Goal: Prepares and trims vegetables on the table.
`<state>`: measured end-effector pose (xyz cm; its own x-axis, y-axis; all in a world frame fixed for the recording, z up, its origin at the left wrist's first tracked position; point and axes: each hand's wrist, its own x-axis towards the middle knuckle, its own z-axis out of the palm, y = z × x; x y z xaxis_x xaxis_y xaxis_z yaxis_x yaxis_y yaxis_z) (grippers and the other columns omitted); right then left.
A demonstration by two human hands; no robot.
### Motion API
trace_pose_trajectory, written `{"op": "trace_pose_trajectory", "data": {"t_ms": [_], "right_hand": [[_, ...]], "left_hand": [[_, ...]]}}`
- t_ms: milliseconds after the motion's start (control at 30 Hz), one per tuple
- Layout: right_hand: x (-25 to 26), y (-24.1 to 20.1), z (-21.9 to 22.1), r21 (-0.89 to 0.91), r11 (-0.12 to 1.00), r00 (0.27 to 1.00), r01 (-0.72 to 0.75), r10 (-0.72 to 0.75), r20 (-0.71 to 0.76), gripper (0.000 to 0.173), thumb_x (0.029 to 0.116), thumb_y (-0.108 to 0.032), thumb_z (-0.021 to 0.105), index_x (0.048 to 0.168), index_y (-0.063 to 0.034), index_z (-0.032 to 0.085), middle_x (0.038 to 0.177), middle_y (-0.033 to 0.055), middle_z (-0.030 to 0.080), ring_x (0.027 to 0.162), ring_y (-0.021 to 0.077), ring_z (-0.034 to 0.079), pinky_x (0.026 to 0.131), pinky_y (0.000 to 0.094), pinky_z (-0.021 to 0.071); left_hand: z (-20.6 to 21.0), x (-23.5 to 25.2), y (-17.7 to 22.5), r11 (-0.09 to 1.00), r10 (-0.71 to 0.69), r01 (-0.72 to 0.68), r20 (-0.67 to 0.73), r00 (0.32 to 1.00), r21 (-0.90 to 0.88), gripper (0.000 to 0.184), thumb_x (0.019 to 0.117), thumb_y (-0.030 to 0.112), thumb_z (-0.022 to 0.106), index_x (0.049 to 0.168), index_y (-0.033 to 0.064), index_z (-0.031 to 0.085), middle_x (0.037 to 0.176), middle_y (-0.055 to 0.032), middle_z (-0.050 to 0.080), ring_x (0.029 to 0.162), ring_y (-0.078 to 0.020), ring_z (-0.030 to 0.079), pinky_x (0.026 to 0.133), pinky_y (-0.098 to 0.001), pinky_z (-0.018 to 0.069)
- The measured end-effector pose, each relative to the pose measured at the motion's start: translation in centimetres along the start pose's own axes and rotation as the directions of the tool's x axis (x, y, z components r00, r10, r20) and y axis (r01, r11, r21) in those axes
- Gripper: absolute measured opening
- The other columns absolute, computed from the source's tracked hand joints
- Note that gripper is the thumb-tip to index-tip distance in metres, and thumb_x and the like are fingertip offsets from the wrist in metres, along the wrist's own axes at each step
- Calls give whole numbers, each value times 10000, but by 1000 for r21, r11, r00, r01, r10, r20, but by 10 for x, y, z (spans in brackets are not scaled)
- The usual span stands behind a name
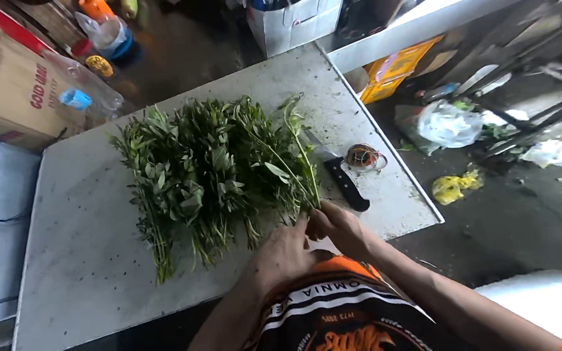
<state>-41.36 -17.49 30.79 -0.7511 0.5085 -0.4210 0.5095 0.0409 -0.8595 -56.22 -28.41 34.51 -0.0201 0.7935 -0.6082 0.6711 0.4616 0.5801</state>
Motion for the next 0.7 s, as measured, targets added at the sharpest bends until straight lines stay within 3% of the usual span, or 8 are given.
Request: {"op": "trace_pose_trajectory", "data": {"t_ms": [67,167,300,333,400,533,633,700], "right_hand": [[-2,-2,-14,-110,994,998,14,-20,-53,339,1113,-322,378,1225,-54,552,817,33,629,694,132,658,683,352,587],[-13,-12,-39,-485,863,946,144,-263,-188,346,1097,-306,410,1214,-23,572,785,122,634,675,272,656,630,469,555],[-33,-56,-80,-769,550,758,326,-638,-136,343,1066,-304,488,1184,-45,679,872,114,711,728,275,714,636,472,598],[-39,-71,-90,-800,490,712,347,-693,-116,335,1065,-314,488,1173,-71,692,898,89,714,750,243,713,645,444,601],[-49,-101,-109,-809,445,622,383,-772,-131,319,1047,-313,504,1146,-97,717,875,45,704,704,175,682,598,386,579],[-65,-141,-142,-670,580,512,464,-792,-332,409,1018,-380,598,1348,-140,620,1016,-12,713,826,79,684,724,321,612],[-72,-134,-163,-585,633,402,508,-774,-489,399,1039,-349,580,1358,-110,600,1108,25,708,899,91,706,804,330,627],[-60,-105,-165,-518,650,393,556,-755,-525,348,1041,-331,570,1280,-87,637,1024,17,704,821,81,687,735,314,619]], "left_hand": [[-18,-12,0,992,125,-118,-257,958,41,664,968,521,638,1478,106,552,970,-76,757,879,-224,727,864,-472,586],[-42,-7,5,889,455,-293,-597,660,353,448,971,352,679,1353,119,669,1063,-59,753,978,-204,725,869,-416,598],[-80,17,38,628,742,-386,-370,559,676,576,952,369,699,1488,225,547,1546,-74,493,1467,-253,413,1204,-544,317],[-88,21,48,581,771,-381,-336,541,719,574,969,391,671,1502,230,529,1554,-54,488,1491,-245,379,1227,-573,262],[-104,26,65,527,830,-382,-365,421,759,422,996,312,645,1395,176,621,1353,-32,660,1358,-218,549,1202,-551,335],[-157,-3,82,691,723,-426,-570,390,584,316,1050,247,565,1282,41,621,1137,-108,695,1065,-213,667,994,-428,523],[-217,-35,60,762,519,-559,-824,228,325,409,1082,268,474,1411,31,520,1319,-90,623,1171,-97,613,1017,-322,524],[-249,-55,39,714,324,-683,-938,124,156,454,1095,257,430,1511,74,422,1456,-58,538,1281,-93,554,1084,-308,482]]}}
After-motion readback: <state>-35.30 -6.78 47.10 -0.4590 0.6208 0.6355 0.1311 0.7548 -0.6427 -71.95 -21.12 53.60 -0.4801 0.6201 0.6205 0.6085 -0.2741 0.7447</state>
